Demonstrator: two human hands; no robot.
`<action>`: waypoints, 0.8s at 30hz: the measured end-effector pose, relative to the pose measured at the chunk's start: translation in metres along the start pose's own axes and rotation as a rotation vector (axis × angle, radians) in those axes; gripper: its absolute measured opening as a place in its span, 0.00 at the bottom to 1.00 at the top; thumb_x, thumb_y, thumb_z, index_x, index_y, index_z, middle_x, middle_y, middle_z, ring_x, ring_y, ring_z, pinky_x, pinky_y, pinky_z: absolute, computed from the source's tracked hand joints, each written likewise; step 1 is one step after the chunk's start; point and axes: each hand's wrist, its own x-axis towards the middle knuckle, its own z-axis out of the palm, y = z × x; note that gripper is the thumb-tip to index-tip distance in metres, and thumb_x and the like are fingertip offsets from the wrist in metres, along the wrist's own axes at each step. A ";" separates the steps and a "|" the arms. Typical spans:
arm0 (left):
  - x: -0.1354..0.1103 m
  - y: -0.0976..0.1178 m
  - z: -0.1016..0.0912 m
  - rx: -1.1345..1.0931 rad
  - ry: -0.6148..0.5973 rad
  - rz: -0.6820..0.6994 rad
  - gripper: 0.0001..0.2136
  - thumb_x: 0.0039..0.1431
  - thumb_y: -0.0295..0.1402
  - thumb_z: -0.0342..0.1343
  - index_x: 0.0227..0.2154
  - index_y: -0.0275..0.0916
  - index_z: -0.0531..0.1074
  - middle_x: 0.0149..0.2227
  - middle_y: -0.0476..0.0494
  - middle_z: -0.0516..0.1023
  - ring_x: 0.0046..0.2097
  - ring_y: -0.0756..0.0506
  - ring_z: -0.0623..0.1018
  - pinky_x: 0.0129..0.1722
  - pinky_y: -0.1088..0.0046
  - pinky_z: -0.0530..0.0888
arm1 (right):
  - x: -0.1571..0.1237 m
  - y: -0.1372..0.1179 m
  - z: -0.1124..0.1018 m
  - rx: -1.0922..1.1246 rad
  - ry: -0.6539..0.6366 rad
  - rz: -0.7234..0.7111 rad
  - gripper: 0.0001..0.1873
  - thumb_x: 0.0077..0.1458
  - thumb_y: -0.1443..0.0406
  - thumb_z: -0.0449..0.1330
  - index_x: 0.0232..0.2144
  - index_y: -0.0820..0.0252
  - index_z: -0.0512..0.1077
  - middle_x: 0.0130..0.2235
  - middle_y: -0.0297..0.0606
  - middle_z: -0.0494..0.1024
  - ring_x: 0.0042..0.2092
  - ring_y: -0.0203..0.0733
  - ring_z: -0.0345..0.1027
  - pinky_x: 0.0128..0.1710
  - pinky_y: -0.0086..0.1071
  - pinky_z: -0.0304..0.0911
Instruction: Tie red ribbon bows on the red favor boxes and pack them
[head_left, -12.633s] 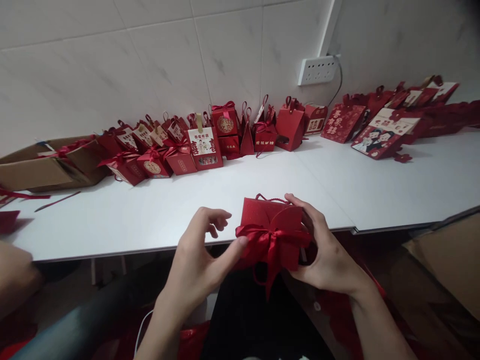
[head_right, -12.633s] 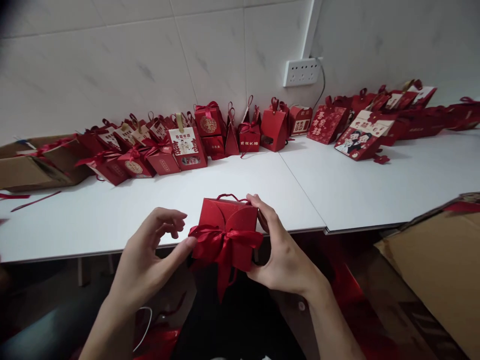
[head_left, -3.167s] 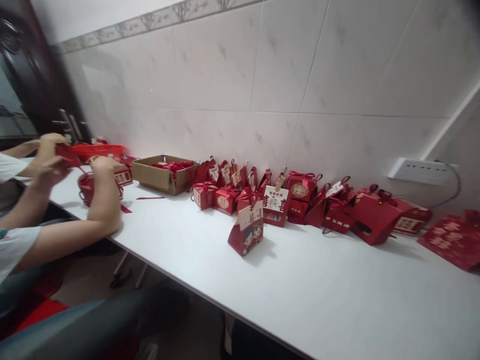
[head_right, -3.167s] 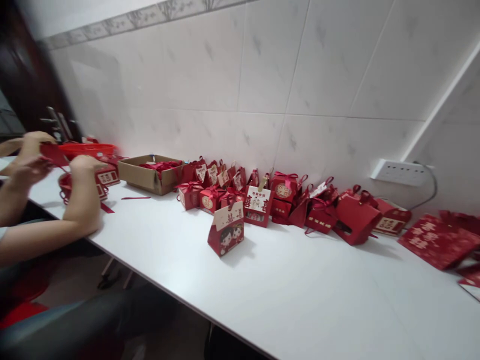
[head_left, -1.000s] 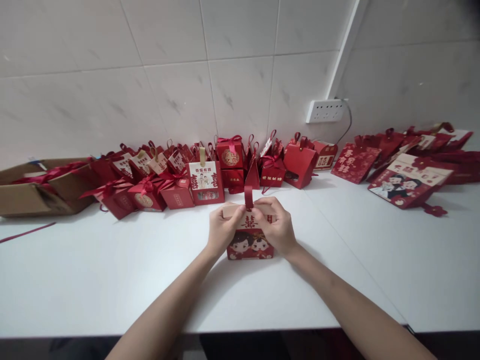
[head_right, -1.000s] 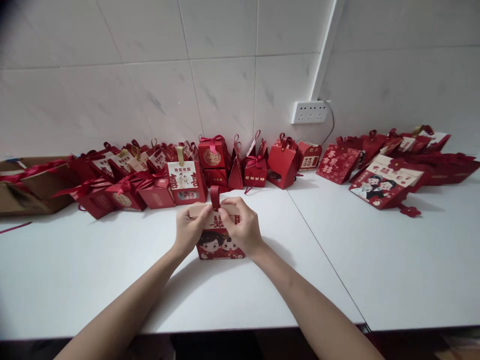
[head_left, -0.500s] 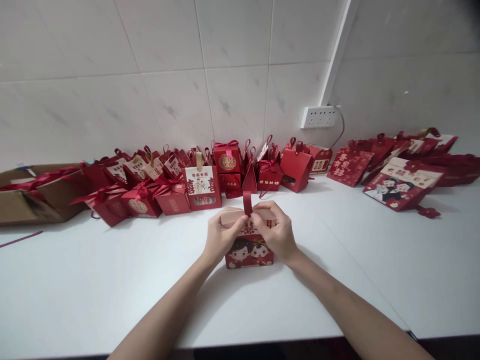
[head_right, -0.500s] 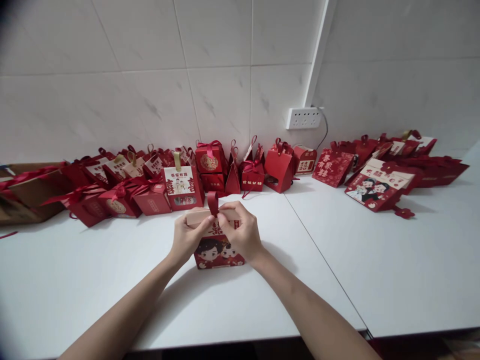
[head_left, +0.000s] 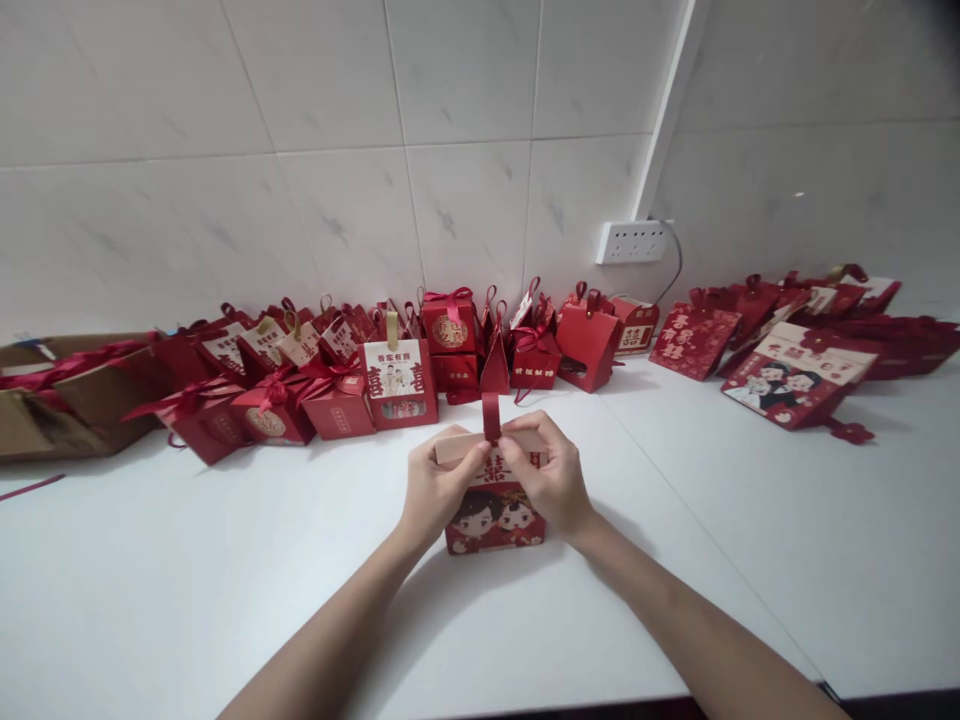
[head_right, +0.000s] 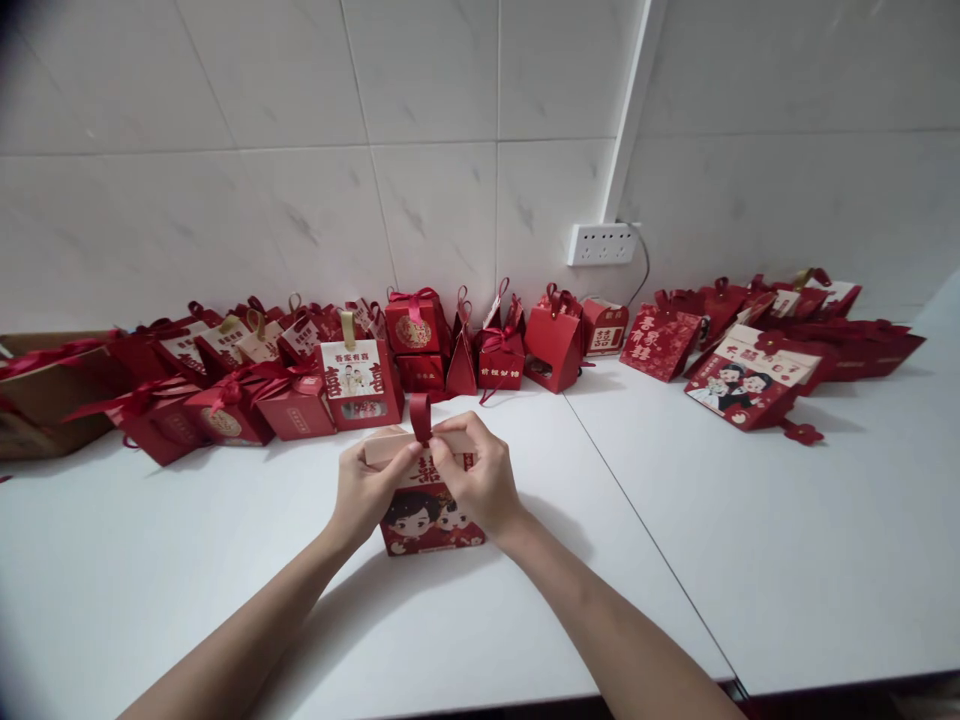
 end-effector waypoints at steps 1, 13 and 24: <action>0.000 0.000 0.000 0.000 0.001 -0.002 0.13 0.50 0.40 0.58 0.21 0.33 0.71 0.22 0.50 0.70 0.24 0.53 0.67 0.23 0.81 0.65 | 0.000 0.000 0.000 0.001 0.000 0.000 0.01 0.52 0.66 0.57 0.31 0.56 0.67 0.30 0.31 0.75 0.31 0.35 0.71 0.32 0.27 0.67; 0.001 0.002 0.000 -0.013 0.005 -0.083 0.14 0.49 0.40 0.57 0.21 0.32 0.73 0.21 0.49 0.69 0.23 0.53 0.67 0.22 0.80 0.65 | 0.000 0.001 0.001 0.006 -0.010 0.013 0.01 0.53 0.65 0.56 0.31 0.56 0.65 0.29 0.31 0.74 0.31 0.36 0.70 0.32 0.29 0.66; 0.000 0.005 0.001 -0.011 0.027 -0.106 0.13 0.48 0.39 0.58 0.21 0.32 0.72 0.20 0.48 0.70 0.23 0.52 0.67 0.21 0.80 0.65 | 0.001 -0.002 0.001 -0.011 -0.009 0.027 0.02 0.53 0.64 0.56 0.30 0.56 0.65 0.27 0.30 0.72 0.28 0.35 0.68 0.27 0.28 0.64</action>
